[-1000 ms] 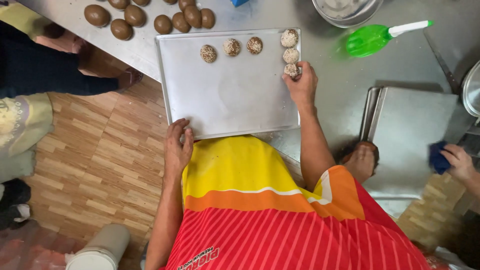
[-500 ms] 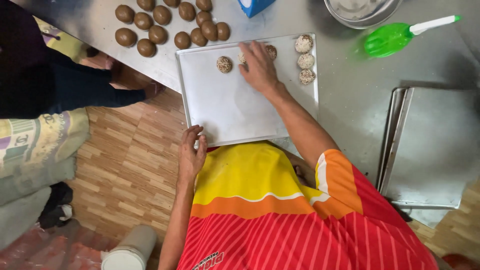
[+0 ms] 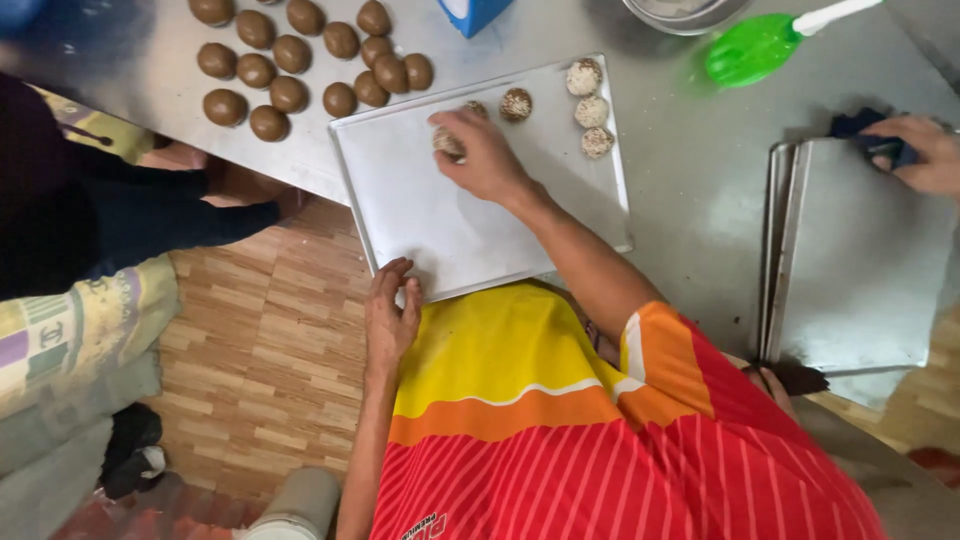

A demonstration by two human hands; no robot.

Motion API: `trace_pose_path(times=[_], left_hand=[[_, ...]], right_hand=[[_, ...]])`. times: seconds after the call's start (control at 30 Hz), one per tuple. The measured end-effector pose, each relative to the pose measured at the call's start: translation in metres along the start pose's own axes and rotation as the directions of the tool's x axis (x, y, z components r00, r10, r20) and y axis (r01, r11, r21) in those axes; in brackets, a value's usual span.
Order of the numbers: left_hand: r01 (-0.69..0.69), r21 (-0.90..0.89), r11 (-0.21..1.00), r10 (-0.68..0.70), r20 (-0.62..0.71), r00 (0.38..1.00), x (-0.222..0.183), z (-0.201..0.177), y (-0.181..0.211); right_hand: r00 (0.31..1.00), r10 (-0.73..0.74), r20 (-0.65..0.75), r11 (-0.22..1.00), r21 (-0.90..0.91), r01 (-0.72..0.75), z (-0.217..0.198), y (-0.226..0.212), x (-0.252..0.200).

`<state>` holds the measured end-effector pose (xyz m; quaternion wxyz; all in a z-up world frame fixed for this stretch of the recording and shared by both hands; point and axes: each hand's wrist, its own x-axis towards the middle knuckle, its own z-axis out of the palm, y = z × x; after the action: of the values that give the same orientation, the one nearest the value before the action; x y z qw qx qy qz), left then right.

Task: Coating small dough balls with seeds and arranging them on a baking tray in a production environment.

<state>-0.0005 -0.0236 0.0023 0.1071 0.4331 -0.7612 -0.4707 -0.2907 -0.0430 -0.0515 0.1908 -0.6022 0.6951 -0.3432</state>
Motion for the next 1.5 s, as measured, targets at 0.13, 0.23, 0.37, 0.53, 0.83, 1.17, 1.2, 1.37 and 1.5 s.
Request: trace_pose_path(times=[0.13, 0.23, 0.37, 0.53, 0.83, 1.17, 1.2, 1.37, 1.5], left_hand=[[-0.012, 0.014, 1.0, 0.013, -0.041, 0.999, 0.002, 0.001, -0.007], [-0.002, 0.026, 1.0, 0.003, -0.024, 1.0, 0.005, 0.006, -0.015], [0.07, -0.001, 0.998, -0.07, 0.04, 0.997, 0.01, 0.009, 0.007], [0.035, 0.018, 0.999, -0.036, 0.05, 0.998, 0.014, 0.016, 0.02], [-0.005, 0.071, 0.997, 0.003, 0.027, 1.0, -0.006, 0.028, 0.018], [0.069, 0.08, 0.994, -0.074, 0.058, 0.996, -0.017, 0.039, 0.011], [0.071, 0.083, 0.994, -0.075, 0.054, 0.996, -0.019, 0.039, 0.01], [0.001, 0.073, 0.997, -0.005, 0.055, 0.998, -0.016, 0.034, 0.028], [-0.077, -0.004, 0.997, 0.077, 0.014, 0.997, -0.022, 0.04, 0.003]], right_hand=[[0.825, 0.512, -0.238, 0.812, 0.446, -0.376, -0.04, 0.024, -0.08], [0.699, 0.632, -0.333, 0.774, 0.315, -0.55, -0.061, 0.05, -0.134], [0.634, 0.618, -0.464, 0.738, 0.065, -0.672, -0.064, 0.085, -0.172], [0.618, 0.566, -0.546, 0.784, 0.124, -0.609, -0.064, 0.082, -0.174], [0.689, 0.505, -0.521, 0.815, 0.024, -0.579, -0.051, 0.095, -0.182], [0.777, 0.341, -0.529, 0.91, -0.021, -0.414, -0.073, 0.054, -0.157], [0.778, 0.34, -0.528, 0.912, -0.018, -0.41, -0.065, 0.047, -0.142], [0.912, 0.41, -0.02, 0.901, -0.15, -0.408, -0.055, -0.009, -0.048], [0.939, 0.34, -0.054, 0.889, -0.307, -0.34, 0.012, 0.037, 0.003]])
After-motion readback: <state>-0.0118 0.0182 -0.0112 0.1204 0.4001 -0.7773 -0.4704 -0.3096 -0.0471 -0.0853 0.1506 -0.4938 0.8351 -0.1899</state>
